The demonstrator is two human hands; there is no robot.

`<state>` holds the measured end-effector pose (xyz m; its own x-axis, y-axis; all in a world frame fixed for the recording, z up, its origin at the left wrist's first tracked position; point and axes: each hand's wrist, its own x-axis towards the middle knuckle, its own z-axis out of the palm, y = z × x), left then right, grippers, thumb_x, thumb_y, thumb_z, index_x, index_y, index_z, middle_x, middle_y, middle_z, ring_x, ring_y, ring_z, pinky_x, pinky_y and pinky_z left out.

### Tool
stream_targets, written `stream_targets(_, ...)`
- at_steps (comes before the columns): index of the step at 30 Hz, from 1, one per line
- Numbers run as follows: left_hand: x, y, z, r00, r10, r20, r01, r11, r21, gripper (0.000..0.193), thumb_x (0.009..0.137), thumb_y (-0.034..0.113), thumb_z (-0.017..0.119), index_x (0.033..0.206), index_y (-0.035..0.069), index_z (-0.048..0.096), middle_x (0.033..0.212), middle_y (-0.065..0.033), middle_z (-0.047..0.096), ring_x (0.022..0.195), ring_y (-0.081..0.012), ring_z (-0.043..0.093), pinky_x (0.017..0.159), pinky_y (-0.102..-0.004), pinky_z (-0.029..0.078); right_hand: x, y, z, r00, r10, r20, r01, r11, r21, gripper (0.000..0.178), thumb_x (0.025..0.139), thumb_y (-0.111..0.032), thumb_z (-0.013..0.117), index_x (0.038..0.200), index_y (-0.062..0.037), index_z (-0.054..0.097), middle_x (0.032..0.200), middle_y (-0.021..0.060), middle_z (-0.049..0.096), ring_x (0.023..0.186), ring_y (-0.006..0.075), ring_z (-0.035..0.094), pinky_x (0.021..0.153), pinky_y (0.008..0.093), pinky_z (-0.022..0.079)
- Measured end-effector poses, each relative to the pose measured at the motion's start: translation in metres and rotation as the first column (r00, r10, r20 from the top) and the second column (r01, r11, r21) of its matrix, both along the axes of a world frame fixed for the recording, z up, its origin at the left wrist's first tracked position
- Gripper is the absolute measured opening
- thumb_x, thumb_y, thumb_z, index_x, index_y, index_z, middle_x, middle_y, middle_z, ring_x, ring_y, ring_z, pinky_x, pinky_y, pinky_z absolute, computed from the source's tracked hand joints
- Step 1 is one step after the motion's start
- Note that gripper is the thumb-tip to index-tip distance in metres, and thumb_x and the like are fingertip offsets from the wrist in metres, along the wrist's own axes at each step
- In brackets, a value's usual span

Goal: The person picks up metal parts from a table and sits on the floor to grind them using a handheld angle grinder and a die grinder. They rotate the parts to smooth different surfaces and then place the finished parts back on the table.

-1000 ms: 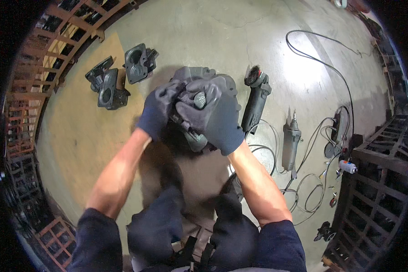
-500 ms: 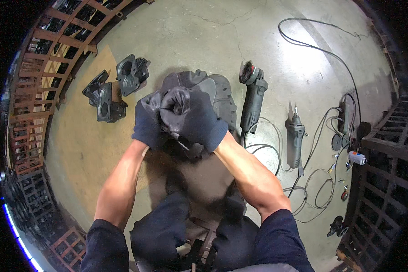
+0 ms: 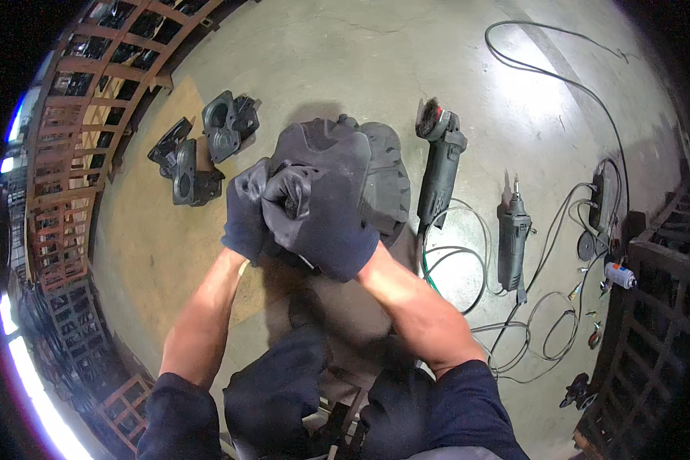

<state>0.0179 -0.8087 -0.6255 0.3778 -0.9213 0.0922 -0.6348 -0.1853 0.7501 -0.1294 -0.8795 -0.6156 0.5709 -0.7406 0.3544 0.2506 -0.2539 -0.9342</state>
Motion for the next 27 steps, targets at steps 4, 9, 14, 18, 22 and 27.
stream_targets(4, -0.002, -0.002, 0.011, 0.993, -0.12, -0.002, 0.119, 0.987, -0.105, 0.02, 0.079, 0.011, 0.07, 0.077, 0.007, 0.05, 0.07, -0.0019, 0.046, 0.07, -0.0099, 0.04, 0.062, -0.028, 0.041, -0.002, -0.018, 0.009, 0.985, 0.144, -0.093, -0.151, 0.986, -0.077, 0.006, 0.08, -0.003, 0.074, 0.082, -0.0047, 0.068, 0.071, 0.0051, 0.064, 0.063, 0.0104, 0.057, 0.058, 0.029, 0.047)
stream_targets(9, -0.001, 0.0, 0.008, 0.996, -0.081, -0.048, 0.078, 0.996, -0.05, 0.014, 0.082, 0.004, 0.066, 0.08, 0.008, 0.053, 0.076, 0.0044, 0.051, 0.076, -0.0048, 0.043, 0.066, -0.0251, 0.043, -0.006, -0.011, 0.008, 0.962, 0.216, -0.165, -0.226, 0.973, -0.047, 0.01, 0.08, -0.007, 0.076, 0.085, -0.0033, 0.068, 0.072, 0.0028, 0.064, 0.064, 0.0095, 0.057, 0.058, 0.0276, 0.046)
stream_targets(14, 0.014, 0.005, -0.023, 0.971, 0.002, -0.238, 0.009, 0.999, 0.044, 0.026, 0.088, 0.021, 0.065, 0.107, 0.003, 0.066, 0.096, -0.0117, 0.071, 0.087, -0.0246, 0.067, 0.079, -0.034, 0.053, -0.026, -0.01, 0.029, 0.973, 0.026, -0.229, -0.041, 0.997, -0.062, 0.035, 0.073, -0.015, 0.081, 0.104, -0.0043, 0.067, 0.086, 0.0075, 0.067, 0.078, 0.0199, 0.064, 0.072, 0.0316, 0.051)
stream_targets(18, 0.004, 0.008, -0.023, 0.928, 0.006, 0.371, 0.002, 1.0, -0.021, 0.029, 0.098, 0.024, 0.054, 0.114, 0.001, 0.064, 0.108, -0.0208, 0.068, 0.099, -0.0402, 0.065, 0.083, -0.0452, 0.052, -0.03, -0.009, 0.0, 0.983, -0.087, -0.16, 0.059, 0.983, -0.171, 0.05, 0.068, -0.02, 0.083, 0.112, -0.0052, 0.065, 0.099, 0.0133, 0.068, 0.093, 0.0306, 0.066, 0.087, 0.0379, 0.052)
stream_targets(22, -0.006, 0.024, -0.017, 0.937, 0.009, 0.348, 0.039, 0.991, -0.131, 0.029, 0.099, 0.011, 0.05, 0.124, 0.0, 0.059, 0.121, -0.0212, 0.062, 0.112, -0.0396, 0.058, 0.099, -0.0442, 0.047, -0.027, 0.002, 0.005, 0.955, -0.003, -0.296, 0.014, 0.999, 0.034, 0.047, 0.068, -0.016, 0.084, 0.11, -0.0025, 0.066, 0.105, 0.012, 0.07, 0.099, 0.0218, 0.066, 0.09, 0.0348, 0.052)
stream_targets(27, -0.039, -0.001, 0.065, 0.929, -0.233, 0.288, 0.299, 0.93, -0.214, 0.034, 0.099, 0.022, 0.053, 0.125, 0.002, 0.06, 0.119, -0.0207, 0.064, 0.108, -0.0396, 0.061, 0.097, -0.0437, 0.048, -0.034, -0.002, -0.012, 0.959, 0.066, -0.274, -0.032, 0.992, 0.124, 0.047, 0.074, -0.017, 0.081, 0.115, -0.0051, 0.064, 0.109, 0.0145, 0.069, 0.1, 0.0242, 0.066, 0.089, 0.035, 0.053)
